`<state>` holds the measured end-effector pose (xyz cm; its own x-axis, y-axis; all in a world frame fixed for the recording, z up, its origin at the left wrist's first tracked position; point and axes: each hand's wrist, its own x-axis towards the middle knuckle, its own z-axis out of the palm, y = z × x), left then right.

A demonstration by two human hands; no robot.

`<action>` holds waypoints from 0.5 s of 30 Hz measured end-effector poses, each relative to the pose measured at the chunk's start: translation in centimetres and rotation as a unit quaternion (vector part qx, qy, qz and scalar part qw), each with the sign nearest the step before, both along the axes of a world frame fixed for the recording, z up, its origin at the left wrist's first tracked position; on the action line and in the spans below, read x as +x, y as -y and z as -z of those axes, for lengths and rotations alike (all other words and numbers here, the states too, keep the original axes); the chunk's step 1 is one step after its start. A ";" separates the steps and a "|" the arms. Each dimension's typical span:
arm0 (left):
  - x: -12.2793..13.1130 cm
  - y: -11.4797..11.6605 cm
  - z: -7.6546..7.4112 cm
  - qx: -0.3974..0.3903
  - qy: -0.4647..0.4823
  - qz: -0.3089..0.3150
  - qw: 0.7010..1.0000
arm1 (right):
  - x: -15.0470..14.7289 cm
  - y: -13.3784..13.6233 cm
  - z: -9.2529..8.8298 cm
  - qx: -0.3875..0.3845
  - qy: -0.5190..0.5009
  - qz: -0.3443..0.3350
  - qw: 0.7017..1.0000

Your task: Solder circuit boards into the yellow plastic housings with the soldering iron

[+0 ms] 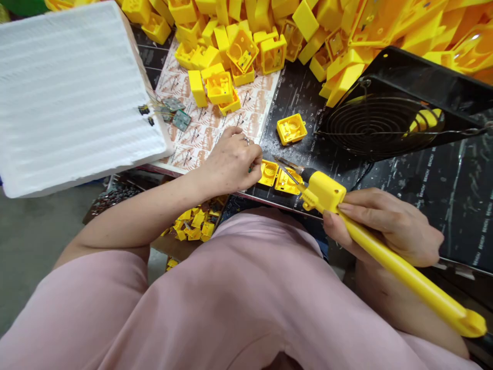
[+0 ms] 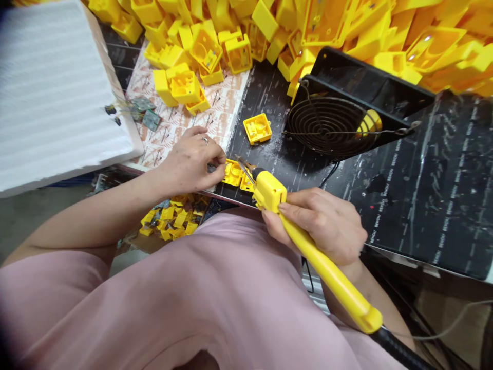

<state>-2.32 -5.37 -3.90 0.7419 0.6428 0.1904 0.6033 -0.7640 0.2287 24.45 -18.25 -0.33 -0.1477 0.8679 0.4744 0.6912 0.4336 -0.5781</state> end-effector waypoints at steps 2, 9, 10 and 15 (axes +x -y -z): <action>0.1 0.0 0.1 0.002 -0.001 0.006 1.000 | -0.2 0.0 0.3 0.030 -0.001 -0.020 0.999; -1.1 -0.7 -1.5 -0.058 0.013 -0.058 0.997 | -0.9 0.7 1.5 0.038 -0.049 0.055 0.997; -1.6 -1.1 -2.0 -0.066 0.026 -0.090 0.993 | -0.8 0.7 1.7 0.045 -0.044 0.058 0.996; -2.5 -2.8 -3.3 -0.083 -0.056 -0.207 0.973 | 0.2 0.0 2.0 0.075 0.003 0.027 0.997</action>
<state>-4.85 -2.60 -0.63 0.4222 0.9065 -0.0088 0.8801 -0.4075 0.2436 24.62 -18.26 -2.33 -0.1054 0.7937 0.5991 0.7195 0.4767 -0.5051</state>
